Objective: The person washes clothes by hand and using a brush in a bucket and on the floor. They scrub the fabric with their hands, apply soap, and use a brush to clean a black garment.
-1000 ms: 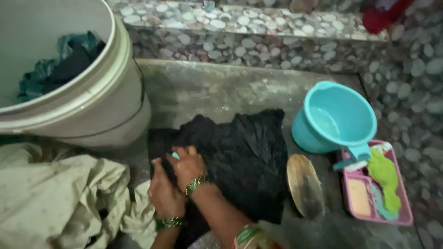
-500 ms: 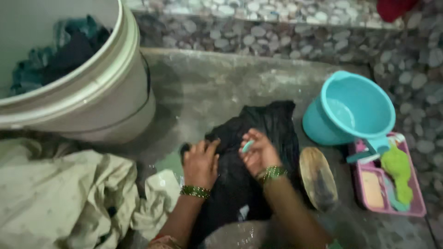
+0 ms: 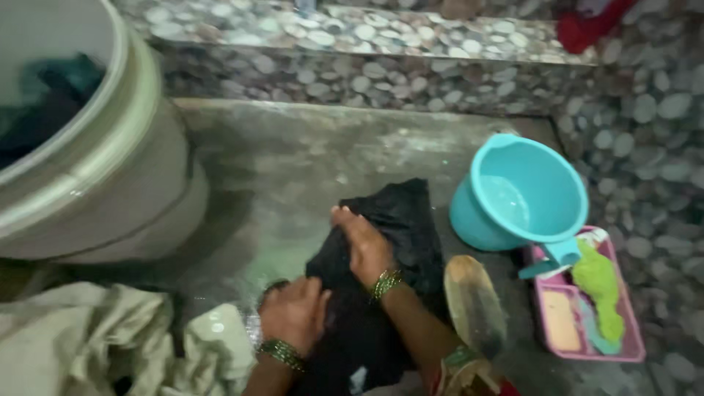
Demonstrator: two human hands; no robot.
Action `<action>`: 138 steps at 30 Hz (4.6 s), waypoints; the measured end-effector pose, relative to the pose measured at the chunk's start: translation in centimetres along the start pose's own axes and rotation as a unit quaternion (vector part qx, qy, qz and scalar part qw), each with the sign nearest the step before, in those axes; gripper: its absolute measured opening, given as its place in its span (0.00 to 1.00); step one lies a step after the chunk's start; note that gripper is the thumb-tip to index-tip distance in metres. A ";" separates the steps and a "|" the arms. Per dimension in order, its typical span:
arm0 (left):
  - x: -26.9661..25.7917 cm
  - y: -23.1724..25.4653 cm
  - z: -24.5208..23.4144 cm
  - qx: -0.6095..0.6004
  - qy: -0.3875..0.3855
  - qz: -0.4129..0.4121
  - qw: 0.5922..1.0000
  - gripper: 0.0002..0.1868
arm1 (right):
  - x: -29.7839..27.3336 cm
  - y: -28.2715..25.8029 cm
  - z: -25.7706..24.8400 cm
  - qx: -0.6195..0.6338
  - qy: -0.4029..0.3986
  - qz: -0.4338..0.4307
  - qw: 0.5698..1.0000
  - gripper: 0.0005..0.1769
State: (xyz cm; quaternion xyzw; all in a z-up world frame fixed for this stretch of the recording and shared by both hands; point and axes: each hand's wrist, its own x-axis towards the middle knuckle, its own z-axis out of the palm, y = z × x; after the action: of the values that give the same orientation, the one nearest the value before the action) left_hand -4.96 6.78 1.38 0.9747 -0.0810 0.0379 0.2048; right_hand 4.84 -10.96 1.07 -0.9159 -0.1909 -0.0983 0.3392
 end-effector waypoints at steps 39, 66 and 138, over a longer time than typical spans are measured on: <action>10.8 8.5 5.0 0.022 0.060 0.087 0.994 0.07 | -10.9 2.2 -18.0 -0.007 0.161 -0.043 0.986 0.16; 2.3 1.2 6.6 -0.479 0.076 -0.272 0.831 0.12 | -2.5 4.6 -2.8 -0.106 -0.028 0.111 0.988 0.03; -5.6 8.6 -2.2 0.130 -0.237 0.113 0.956 0.42 | -11.9 -0.4 -9.2 -0.023 -0.196 0.113 0.974 0.30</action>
State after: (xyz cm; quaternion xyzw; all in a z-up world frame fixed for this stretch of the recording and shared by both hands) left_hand -12.06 0.73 6.13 0.9584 -0.2314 -0.1608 0.0451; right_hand -6.62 -20.08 4.55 -0.9406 -0.1463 0.1182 0.2828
